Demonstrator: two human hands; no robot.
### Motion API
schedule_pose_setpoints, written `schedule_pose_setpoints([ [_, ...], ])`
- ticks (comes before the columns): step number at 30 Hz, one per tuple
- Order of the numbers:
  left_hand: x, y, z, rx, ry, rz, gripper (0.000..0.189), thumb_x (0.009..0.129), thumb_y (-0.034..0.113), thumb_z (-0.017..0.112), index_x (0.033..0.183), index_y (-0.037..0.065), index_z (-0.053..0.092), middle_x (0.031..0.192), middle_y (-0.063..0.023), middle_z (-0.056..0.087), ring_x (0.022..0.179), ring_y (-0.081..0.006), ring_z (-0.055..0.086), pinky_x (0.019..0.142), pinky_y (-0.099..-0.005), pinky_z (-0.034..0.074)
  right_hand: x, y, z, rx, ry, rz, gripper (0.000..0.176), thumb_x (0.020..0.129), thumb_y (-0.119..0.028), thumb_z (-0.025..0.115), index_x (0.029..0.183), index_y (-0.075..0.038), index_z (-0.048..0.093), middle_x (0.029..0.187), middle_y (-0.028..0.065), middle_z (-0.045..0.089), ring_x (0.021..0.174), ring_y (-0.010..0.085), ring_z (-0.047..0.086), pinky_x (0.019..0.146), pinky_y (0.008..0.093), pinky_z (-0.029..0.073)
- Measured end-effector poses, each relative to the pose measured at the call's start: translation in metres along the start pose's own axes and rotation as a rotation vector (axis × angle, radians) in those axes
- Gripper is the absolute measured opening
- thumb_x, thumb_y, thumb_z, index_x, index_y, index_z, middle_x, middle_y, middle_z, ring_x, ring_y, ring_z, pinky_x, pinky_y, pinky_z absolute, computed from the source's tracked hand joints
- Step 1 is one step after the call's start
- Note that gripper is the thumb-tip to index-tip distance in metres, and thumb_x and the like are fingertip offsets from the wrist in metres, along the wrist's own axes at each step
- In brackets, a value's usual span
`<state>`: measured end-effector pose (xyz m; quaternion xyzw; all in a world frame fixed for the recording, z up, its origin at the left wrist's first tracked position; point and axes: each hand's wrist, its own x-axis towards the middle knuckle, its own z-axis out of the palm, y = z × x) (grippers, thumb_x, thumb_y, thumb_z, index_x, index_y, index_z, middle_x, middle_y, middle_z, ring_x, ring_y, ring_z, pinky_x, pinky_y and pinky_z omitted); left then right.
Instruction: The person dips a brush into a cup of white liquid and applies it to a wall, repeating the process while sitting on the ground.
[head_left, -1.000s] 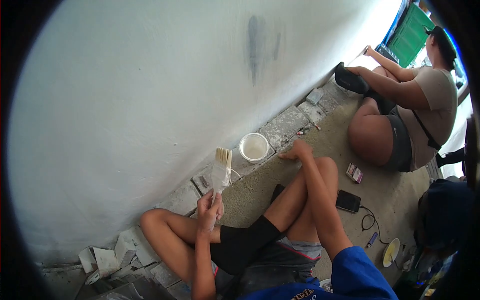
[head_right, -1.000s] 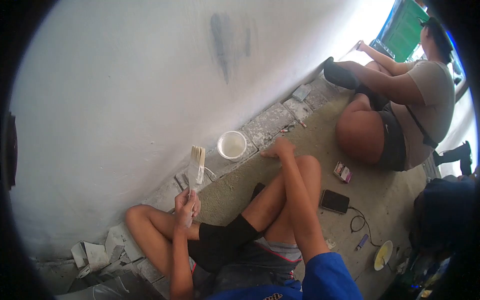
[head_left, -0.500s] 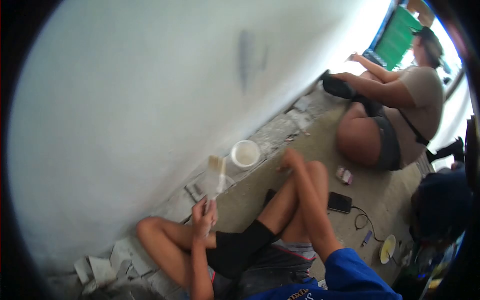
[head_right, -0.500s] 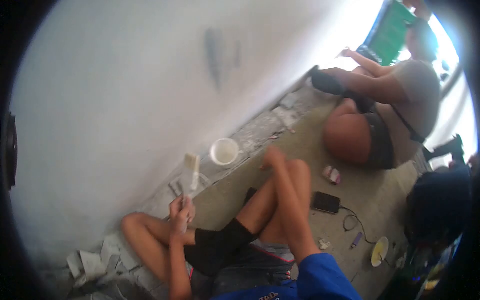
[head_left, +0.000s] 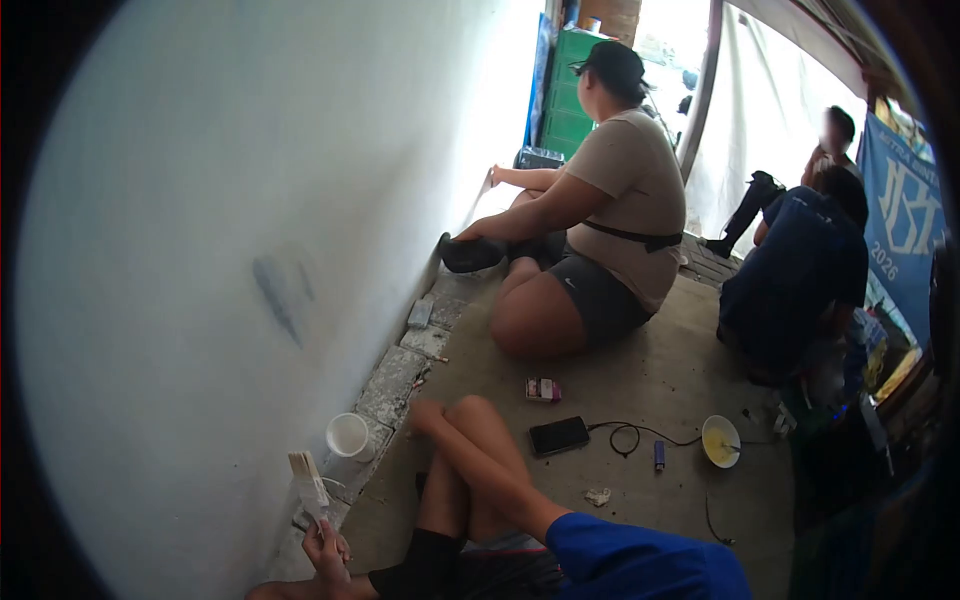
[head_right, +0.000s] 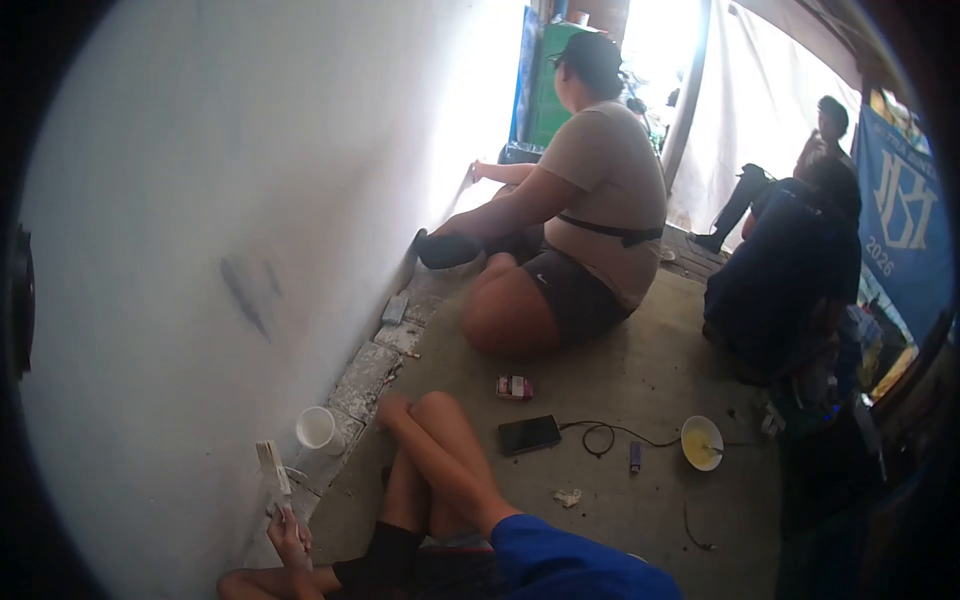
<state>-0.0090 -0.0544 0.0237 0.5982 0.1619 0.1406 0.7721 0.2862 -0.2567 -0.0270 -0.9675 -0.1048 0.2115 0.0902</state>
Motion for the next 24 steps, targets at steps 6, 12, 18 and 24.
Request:
schedule_pose_setpoints([
  [6,0.007,-0.018,-0.009,0.038,0.064,0.019,0.027,0.099,0.027,0.049,0.078,0.01,0.045,0.048,0.0038,0.032,0.033,-0.0062,0.029,0.031,-0.0238,0.025,-0.005,-0.007,0.027,0.26,0.265,-0.198,0.033,0.07,-0.008,0.062,0.103,-0.003,0.058,0.11,0.022,0.06,0.106,0.0384,0.059,0.085,0.0488,0.049],
  [12,0.005,-0.021,-0.003,0.062,0.15,0.053,0.03,0.099,0.029,0.049,0.076,0.012,0.044,0.048,0.0045,0.03,0.033,-0.0062,0.03,0.029,-0.024,0.024,-0.026,-0.019,0.031,0.271,0.303,-0.534,0.046,0.068,-0.012,0.067,0.11,-0.001,0.052,0.104,0.0235,0.061,0.103,0.04,0.058,0.087,0.0461,0.048],
  [18,0.009,-0.036,-0.011,0.071,0.195,0.063,0.027,0.099,0.029,0.05,0.079,0.011,0.048,0.047,0.0048,0.03,0.032,-0.0056,0.03,0.029,-0.0239,0.024,-0.034,-0.026,0.022,0.314,0.286,-0.583,0.039,0.066,-0.016,0.068,0.101,-0.003,0.057,0.101,0.0212,0.062,0.099,0.0384,0.06,0.082,0.0459,0.05],
  [24,0.008,-0.031,-0.009,0.1,0.183,0.089,0.024,0.099,0.027,0.05,0.085,0.008,0.052,0.046,0.0049,0.031,0.032,-0.0054,0.03,0.029,-0.0238,0.024,-0.039,-0.034,0.02,0.361,0.281,-0.598,0.032,0.066,-0.018,0.069,0.093,-0.004,0.059,0.096,0.0192,0.064,0.095,0.0376,0.061,0.08,0.0463,0.05],
])
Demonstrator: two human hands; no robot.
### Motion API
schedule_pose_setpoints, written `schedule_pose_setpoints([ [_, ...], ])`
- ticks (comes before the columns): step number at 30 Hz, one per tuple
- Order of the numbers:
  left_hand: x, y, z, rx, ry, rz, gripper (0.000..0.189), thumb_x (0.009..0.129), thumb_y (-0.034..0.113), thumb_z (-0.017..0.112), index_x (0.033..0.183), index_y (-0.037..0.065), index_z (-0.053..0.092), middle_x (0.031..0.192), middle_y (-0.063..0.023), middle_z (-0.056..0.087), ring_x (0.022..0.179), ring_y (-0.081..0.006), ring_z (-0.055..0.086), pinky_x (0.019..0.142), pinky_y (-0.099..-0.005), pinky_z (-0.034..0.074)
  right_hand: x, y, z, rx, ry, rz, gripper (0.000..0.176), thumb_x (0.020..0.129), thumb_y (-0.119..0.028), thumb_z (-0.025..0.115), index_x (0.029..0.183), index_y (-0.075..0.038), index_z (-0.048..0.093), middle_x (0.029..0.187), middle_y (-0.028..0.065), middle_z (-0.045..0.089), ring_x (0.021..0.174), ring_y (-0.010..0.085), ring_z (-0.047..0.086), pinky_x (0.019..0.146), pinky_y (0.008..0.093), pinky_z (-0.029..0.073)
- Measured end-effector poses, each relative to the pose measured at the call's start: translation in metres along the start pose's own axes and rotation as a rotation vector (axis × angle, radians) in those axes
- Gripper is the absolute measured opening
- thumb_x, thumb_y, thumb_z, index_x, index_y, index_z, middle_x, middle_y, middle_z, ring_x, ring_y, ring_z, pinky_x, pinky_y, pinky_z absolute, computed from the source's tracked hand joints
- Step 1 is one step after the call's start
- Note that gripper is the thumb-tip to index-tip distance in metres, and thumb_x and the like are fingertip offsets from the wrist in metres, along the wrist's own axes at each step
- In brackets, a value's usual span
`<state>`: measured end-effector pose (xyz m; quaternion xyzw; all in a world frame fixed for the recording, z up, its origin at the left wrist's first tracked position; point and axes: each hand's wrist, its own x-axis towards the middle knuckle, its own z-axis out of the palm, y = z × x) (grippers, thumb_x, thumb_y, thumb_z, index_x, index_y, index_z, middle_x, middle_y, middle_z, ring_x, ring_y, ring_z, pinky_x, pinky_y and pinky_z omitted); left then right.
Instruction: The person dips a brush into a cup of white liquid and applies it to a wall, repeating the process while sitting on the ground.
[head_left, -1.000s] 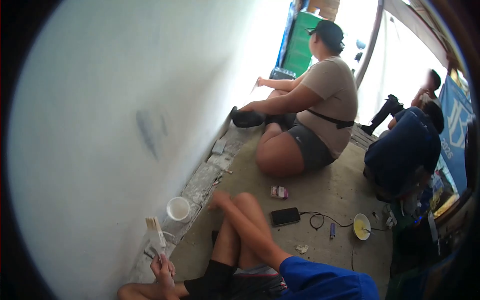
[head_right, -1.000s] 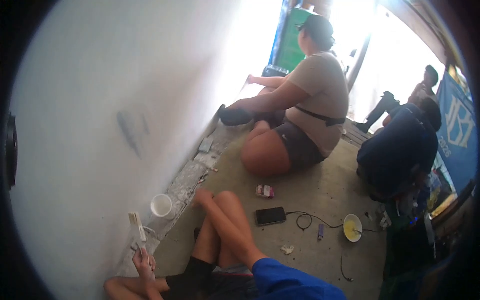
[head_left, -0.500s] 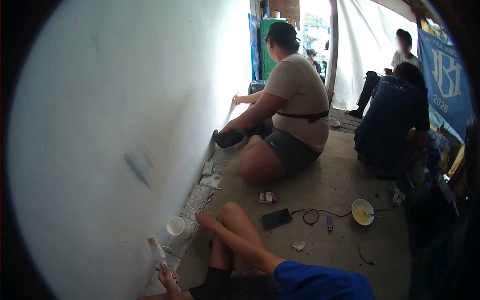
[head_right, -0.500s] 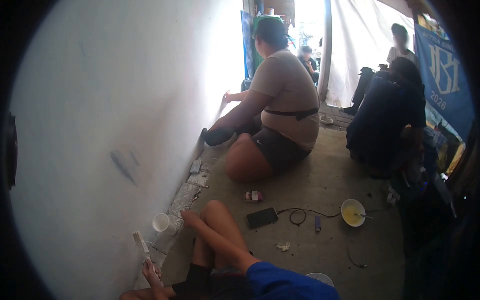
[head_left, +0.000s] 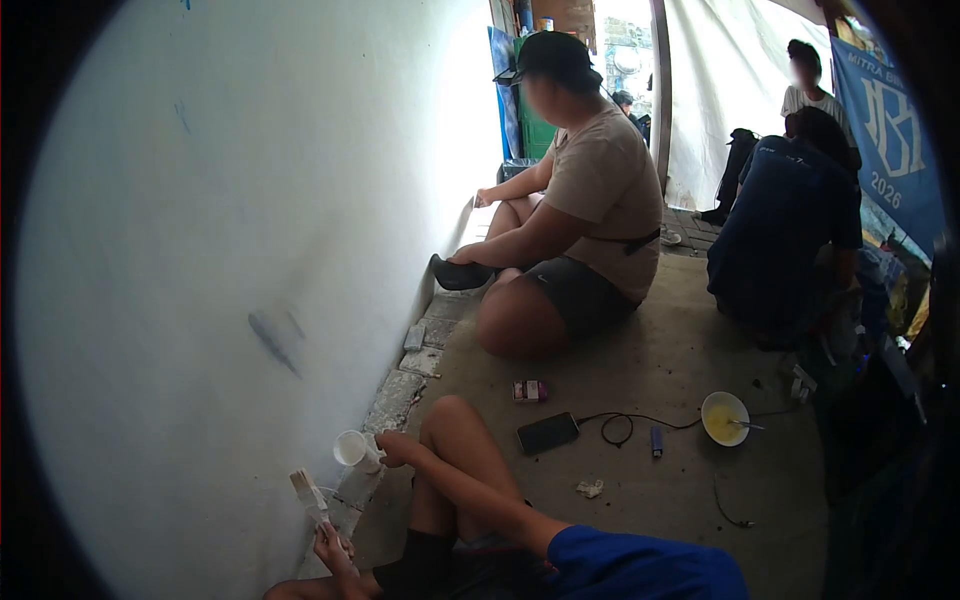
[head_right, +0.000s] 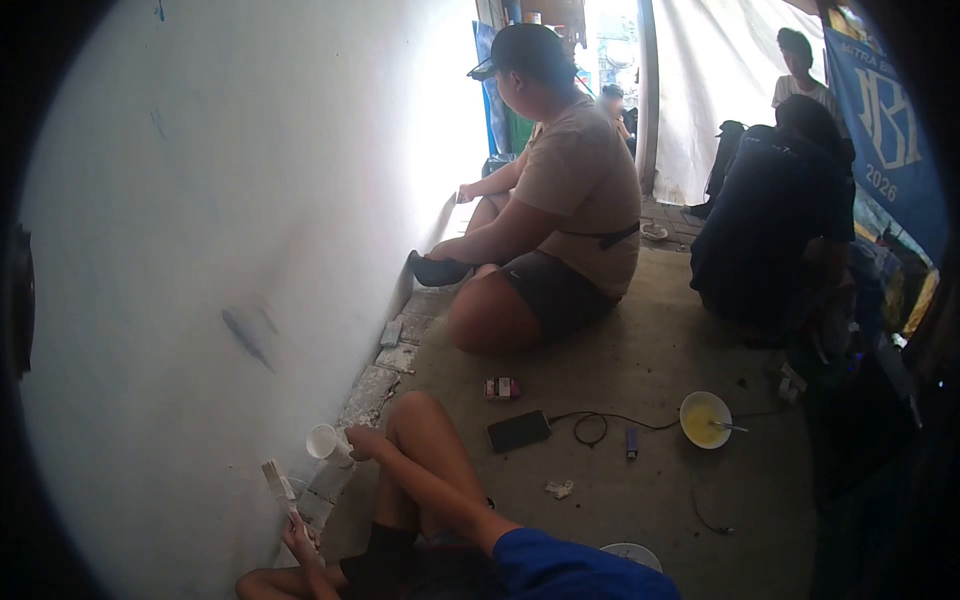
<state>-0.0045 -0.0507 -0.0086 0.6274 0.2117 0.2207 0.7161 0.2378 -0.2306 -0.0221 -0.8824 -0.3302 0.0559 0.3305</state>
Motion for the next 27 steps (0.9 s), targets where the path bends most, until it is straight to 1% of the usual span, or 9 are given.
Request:
schedule_pose_setpoints([
  [6,0.002,0.0,0.005,-0.016,0.004,0.013,0.022,0.099,0.025,0.049,0.088,0.007,0.053,0.046,0.0047,0.031,0.032,-0.0054,0.029,0.029,-0.0237,0.024,-0.002,-0.001,0.003,-0.004,-0.017,0.028,0.034,0.064,-0.018,0.071,0.093,-0.004,0.059,0.097,0.0192,0.063,0.097,0.0372,0.06,0.082,0.0454,0.05],
  [11,-0.001,0.007,0.008,-0.04,-0.019,0.023,0.021,0.1,0.024,0.049,0.087,0.007,0.052,0.046,0.0044,0.031,0.033,-0.0054,0.028,0.029,-0.0238,0.024,0.002,0.007,0.018,-0.026,-0.022,0.035,0.053,0.063,-0.024,0.076,0.105,0.0,0.054,0.107,0.0224,0.061,0.103,0.0388,0.058,0.086,0.0455,0.048],
  [16,0.006,-0.004,-0.001,-0.028,0.065,0.002,0.029,0.099,0.029,0.048,0.077,0.01,0.046,0.046,0.0042,0.028,0.031,-0.007,0.03,0.028,-0.0242,0.023,0.007,0.022,0.046,0.061,0.004,-0.047,0.051,0.063,-0.022,0.076,0.103,-0.001,0.052,0.098,0.0221,0.058,0.096,0.0403,0.056,0.081,0.0458,0.047],
  [17,0.012,-0.012,-0.012,0.002,0.029,-0.004,0.023,0.098,0.025,0.05,0.088,0.005,0.053,0.05,0.003,0.035,0.035,-0.0058,0.032,0.03,-0.0227,0.024,0.011,0.031,0.048,0.085,-0.001,-0.077,0.052,0.063,-0.022,0.076,0.104,-0.001,0.052,0.099,0.0224,0.058,0.096,0.0404,0.056,0.081,0.0457,0.047],
  [18,0.011,-0.012,-0.014,0.0,-0.014,-0.024,0.023,0.098,0.025,0.05,0.088,0.005,0.053,0.05,0.003,0.035,0.035,-0.0058,0.032,0.03,-0.0227,0.024,0.007,0.025,0.038,0.117,-0.031,-0.066,0.052,0.062,-0.021,0.076,0.104,-0.001,0.052,0.099,0.0224,0.059,0.096,0.0399,0.057,0.081,0.0451,0.047],
  [22,0.003,0.0,-0.03,-0.091,-0.076,-0.089,0.019,0.093,0.014,0.051,0.098,-0.002,0.06,0.059,-0.0066,0.052,0.048,-0.0189,0.047,0.044,-0.0308,0.036,0.007,0.039,0.055,0.142,-0.099,0.036,0.055,0.059,-0.019,0.078,0.105,-0.001,0.052,0.098,0.0217,0.06,0.096,0.038,0.058,0.08,0.0436,0.048],
  [23,0.001,0.007,-0.023,-0.094,-0.08,-0.1,0.019,0.093,0.014,0.051,0.098,-0.002,0.06,0.059,-0.0066,0.052,0.048,-0.0189,0.047,0.044,-0.0308,0.036,0.009,0.041,0.055,0.14,-0.103,0.048,0.055,0.059,-0.019,0.078,0.105,-0.001,0.052,0.098,0.0217,0.06,0.096,0.038,0.058,0.08,0.0436,0.048],
  [25,-0.002,0.021,-0.004,-0.11,0.058,-0.066,0.013,0.094,0.015,0.051,0.095,0.004,0.058,0.055,0.0046,0.037,0.046,-0.0048,0.032,0.041,-0.0215,0.022,0.009,0.043,0.06,0.148,-0.099,0.042,0.057,0.057,-0.019,0.08,0.105,-0.003,0.052,0.095,0.0201,0.061,0.092,0.0364,0.059,0.077,0.0427,0.049],
  [27,0.0,0.021,-0.005,-0.125,0.014,-0.052,0.014,0.095,0.016,0.051,0.094,0.004,0.058,0.055,0.0042,0.038,0.045,-0.0057,0.033,0.04,-0.0217,0.023,0.007,0.039,0.056,0.174,-0.132,0.053,0.058,0.057,-0.019,0.08,0.105,-0.003,0.053,0.093,0.0191,0.061,0.09,0.0359,0.06,0.076,0.0427,0.049],
])
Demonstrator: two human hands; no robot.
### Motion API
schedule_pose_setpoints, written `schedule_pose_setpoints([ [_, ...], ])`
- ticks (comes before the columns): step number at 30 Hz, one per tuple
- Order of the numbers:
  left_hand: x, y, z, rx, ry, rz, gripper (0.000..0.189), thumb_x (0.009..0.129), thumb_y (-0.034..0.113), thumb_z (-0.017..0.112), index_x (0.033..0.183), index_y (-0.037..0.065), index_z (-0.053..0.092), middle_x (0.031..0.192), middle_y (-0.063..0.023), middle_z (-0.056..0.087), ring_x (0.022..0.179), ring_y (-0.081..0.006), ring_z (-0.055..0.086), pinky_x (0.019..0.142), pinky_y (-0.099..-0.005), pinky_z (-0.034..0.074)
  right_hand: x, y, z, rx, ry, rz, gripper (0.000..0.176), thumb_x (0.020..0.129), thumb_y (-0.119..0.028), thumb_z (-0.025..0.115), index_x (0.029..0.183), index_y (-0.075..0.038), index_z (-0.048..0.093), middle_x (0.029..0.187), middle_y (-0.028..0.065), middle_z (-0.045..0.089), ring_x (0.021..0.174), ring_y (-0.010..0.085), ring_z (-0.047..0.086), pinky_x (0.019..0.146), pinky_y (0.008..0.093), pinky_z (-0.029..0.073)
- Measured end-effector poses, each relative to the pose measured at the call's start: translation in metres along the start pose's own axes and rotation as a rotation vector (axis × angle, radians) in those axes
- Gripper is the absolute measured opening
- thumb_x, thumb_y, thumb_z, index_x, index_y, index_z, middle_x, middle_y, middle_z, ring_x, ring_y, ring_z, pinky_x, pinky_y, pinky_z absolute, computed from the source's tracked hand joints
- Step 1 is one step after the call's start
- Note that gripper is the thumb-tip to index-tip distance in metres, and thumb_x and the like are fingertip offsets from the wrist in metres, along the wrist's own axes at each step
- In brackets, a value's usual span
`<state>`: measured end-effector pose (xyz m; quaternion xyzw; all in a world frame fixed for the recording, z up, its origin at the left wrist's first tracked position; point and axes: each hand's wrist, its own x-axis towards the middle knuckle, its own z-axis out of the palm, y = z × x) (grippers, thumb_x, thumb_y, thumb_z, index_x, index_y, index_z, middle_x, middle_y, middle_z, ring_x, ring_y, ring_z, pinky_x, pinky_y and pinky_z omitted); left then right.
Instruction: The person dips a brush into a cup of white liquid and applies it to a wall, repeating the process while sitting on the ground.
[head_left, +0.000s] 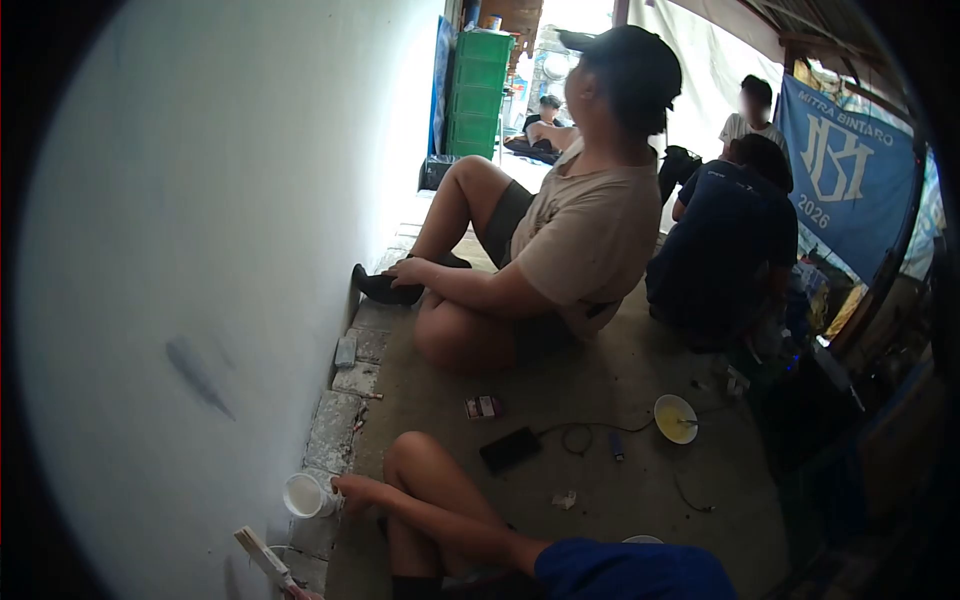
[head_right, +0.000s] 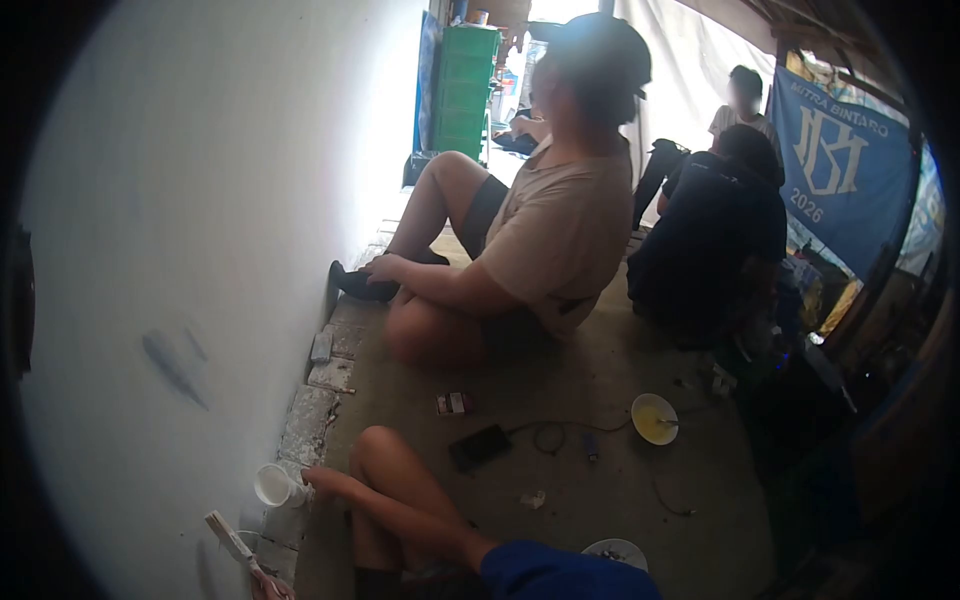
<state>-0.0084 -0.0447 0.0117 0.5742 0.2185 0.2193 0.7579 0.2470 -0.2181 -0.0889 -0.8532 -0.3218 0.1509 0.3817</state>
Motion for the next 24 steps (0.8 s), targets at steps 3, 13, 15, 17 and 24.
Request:
schedule_pose_setpoints([
  [3,-0.001,0.004,0.011,-0.006,-0.032,0.004,0.016,0.097,0.019,0.051,0.092,0.004,0.056,0.054,0.0038,0.038,0.044,-0.0062,0.033,0.04,-0.0218,0.024,0.005,0.004,-0.009,0.01,-0.046,-0.016,0.058,0.056,-0.021,0.082,0.103,-0.004,0.053,0.09,0.0173,0.062,0.086,0.0341,0.061,0.072,0.042,0.05],
  [13,-0.005,0.018,0.008,0.004,-0.083,0.04,0.018,0.098,0.022,0.053,0.089,0.006,0.054,0.052,0.0043,0.035,0.041,-0.0055,0.029,0.038,-0.0224,0.022,0.012,0.017,0.001,0.108,-0.09,0.008,0.062,0.049,-0.029,0.089,0.097,-0.005,0.058,0.085,0.0142,0.065,0.082,0.029,0.064,0.07,0.0403,0.051],
  [15,-0.003,0.011,0.003,-0.006,-0.085,0.041,0.018,0.098,0.022,0.053,0.089,0.006,0.054,0.052,0.0043,0.035,0.041,-0.0055,0.029,0.038,-0.0225,0.022,0.011,0.015,0.001,0.102,-0.101,0.022,0.061,0.049,-0.029,0.089,0.097,-0.005,0.059,0.086,0.0146,0.065,0.082,0.0293,0.064,0.07,0.0402,0.051],
  [17,-0.003,0.008,0.0,-0.012,-0.088,0.043,0.018,0.098,0.022,0.053,0.089,0.006,0.055,0.052,0.0043,0.035,0.041,-0.0055,0.03,0.038,-0.0226,0.022,0.009,0.008,-0.003,0.099,-0.111,0.036,0.06,0.049,-0.028,0.089,0.097,-0.005,0.06,0.087,0.0149,0.065,0.082,0.0295,0.064,0.07,0.0401,0.051],
  [24,-0.003,0.009,0.004,0.047,-0.013,-0.027,0.019,0.097,0.023,0.054,0.094,0.004,0.056,0.053,0.0043,0.034,0.042,-0.0058,0.031,0.039,-0.0224,0.022,0.008,0.007,-0.008,0.042,-0.141,0.001,0.048,0.057,-0.022,0.082,0.097,-0.005,0.06,0.085,0.0124,0.064,0.077,0.0257,0.063,0.067,0.0379,0.051],
])
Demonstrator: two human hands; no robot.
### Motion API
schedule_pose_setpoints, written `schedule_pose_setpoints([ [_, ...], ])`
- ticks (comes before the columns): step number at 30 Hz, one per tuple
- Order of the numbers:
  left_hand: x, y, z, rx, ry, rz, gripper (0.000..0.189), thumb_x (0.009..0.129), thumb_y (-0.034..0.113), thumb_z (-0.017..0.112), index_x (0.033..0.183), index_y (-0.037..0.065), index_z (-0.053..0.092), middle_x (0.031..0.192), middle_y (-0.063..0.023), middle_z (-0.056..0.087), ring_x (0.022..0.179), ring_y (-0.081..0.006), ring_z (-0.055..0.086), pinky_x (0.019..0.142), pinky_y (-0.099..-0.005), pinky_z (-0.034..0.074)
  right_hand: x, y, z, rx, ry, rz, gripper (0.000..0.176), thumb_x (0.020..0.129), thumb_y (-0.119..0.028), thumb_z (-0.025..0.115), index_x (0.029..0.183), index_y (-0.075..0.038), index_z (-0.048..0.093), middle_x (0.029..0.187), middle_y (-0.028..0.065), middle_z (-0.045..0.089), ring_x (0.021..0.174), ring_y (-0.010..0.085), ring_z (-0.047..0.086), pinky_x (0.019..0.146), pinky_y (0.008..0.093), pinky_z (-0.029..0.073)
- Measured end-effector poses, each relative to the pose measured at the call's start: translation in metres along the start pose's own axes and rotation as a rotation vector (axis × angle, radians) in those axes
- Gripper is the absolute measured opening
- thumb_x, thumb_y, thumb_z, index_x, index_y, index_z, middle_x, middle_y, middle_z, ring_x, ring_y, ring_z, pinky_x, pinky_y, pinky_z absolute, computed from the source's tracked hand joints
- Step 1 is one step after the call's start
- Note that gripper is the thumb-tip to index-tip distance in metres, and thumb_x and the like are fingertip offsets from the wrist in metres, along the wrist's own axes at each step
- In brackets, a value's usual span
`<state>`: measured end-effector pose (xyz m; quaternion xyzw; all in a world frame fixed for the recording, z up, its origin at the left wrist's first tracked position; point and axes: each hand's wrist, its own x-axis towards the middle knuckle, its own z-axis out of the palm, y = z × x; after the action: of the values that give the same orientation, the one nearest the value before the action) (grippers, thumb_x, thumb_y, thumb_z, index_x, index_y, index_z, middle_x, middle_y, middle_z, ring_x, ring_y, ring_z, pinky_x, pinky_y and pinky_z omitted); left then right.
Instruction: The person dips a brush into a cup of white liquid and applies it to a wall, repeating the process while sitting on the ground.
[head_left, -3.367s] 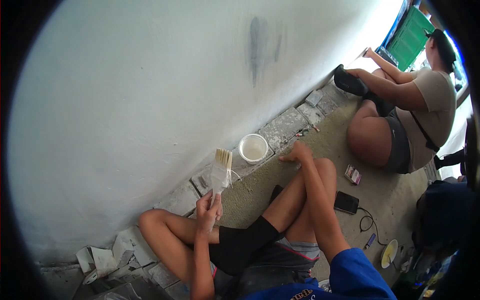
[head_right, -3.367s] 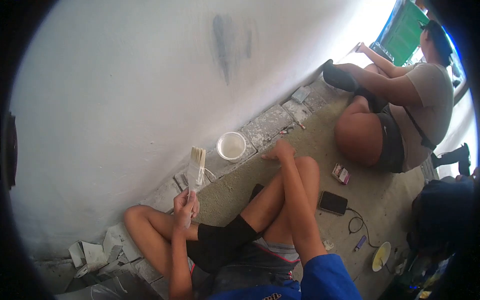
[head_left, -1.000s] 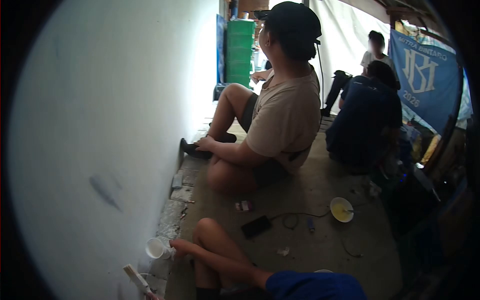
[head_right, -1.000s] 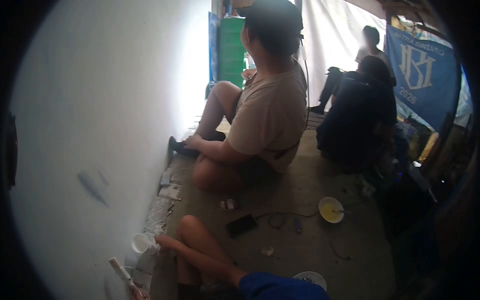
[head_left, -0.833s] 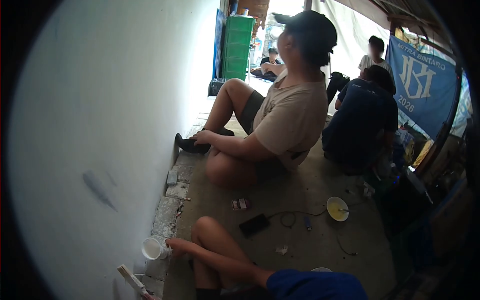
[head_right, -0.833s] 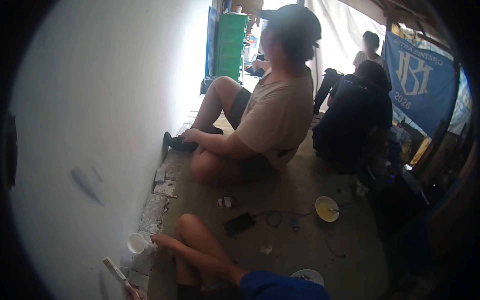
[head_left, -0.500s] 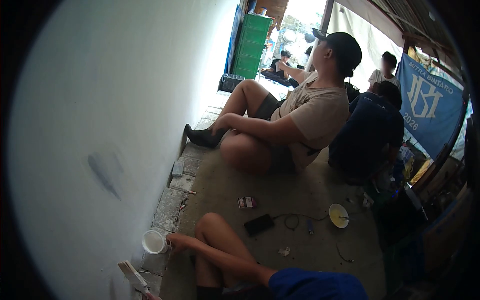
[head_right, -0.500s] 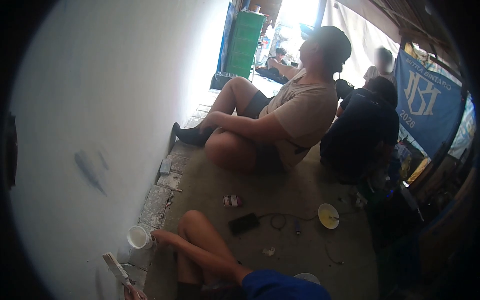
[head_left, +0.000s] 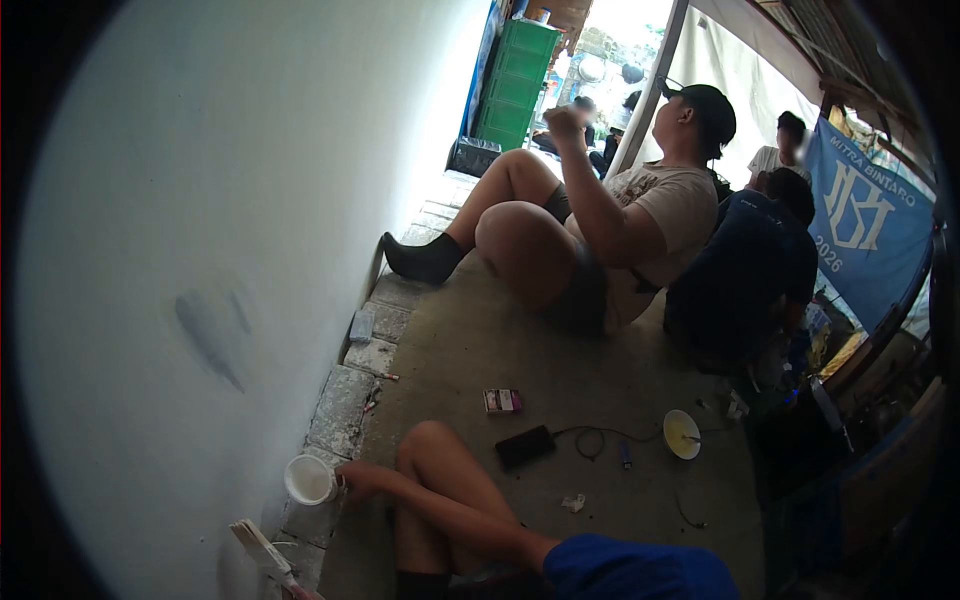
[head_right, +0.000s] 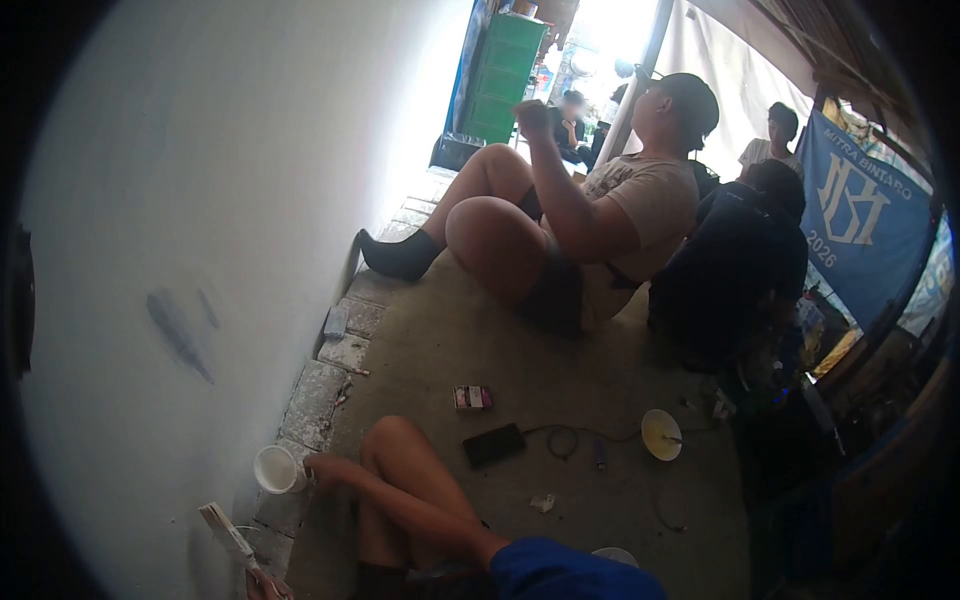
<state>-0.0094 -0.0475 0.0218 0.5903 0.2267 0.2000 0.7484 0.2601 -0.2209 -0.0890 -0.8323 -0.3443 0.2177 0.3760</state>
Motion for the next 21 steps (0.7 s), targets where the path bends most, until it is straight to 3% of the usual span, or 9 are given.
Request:
schedule_pose_setpoints([
  [14,-0.002,0.003,0.004,0.004,-0.027,0.037,0.017,0.097,0.018,0.054,0.098,0.002,0.058,0.053,0.0034,0.038,0.043,-0.0062,0.033,0.04,-0.023,0.025,-0.004,-0.005,-0.006,0.008,-0.005,-0.082,0.044,0.06,-0.021,0.08,0.097,-0.005,0.061,0.086,0.0125,0.064,0.079,0.0266,0.064,0.071,0.0374,0.052],
  [21,-0.003,-0.008,0.001,0.071,-0.025,0.023,0.016,0.097,0.017,0.052,0.087,0.006,0.057,0.053,0.003,0.04,0.042,-0.0061,0.033,0.04,-0.0222,0.027,-0.005,-0.005,-0.009,-0.08,-0.003,-0.01,0.057,0.059,-0.032,0.085,0.099,-0.002,0.058,0.082,0.0132,0.062,0.077,0.0266,0.063,0.066,0.0377,0.05],
])
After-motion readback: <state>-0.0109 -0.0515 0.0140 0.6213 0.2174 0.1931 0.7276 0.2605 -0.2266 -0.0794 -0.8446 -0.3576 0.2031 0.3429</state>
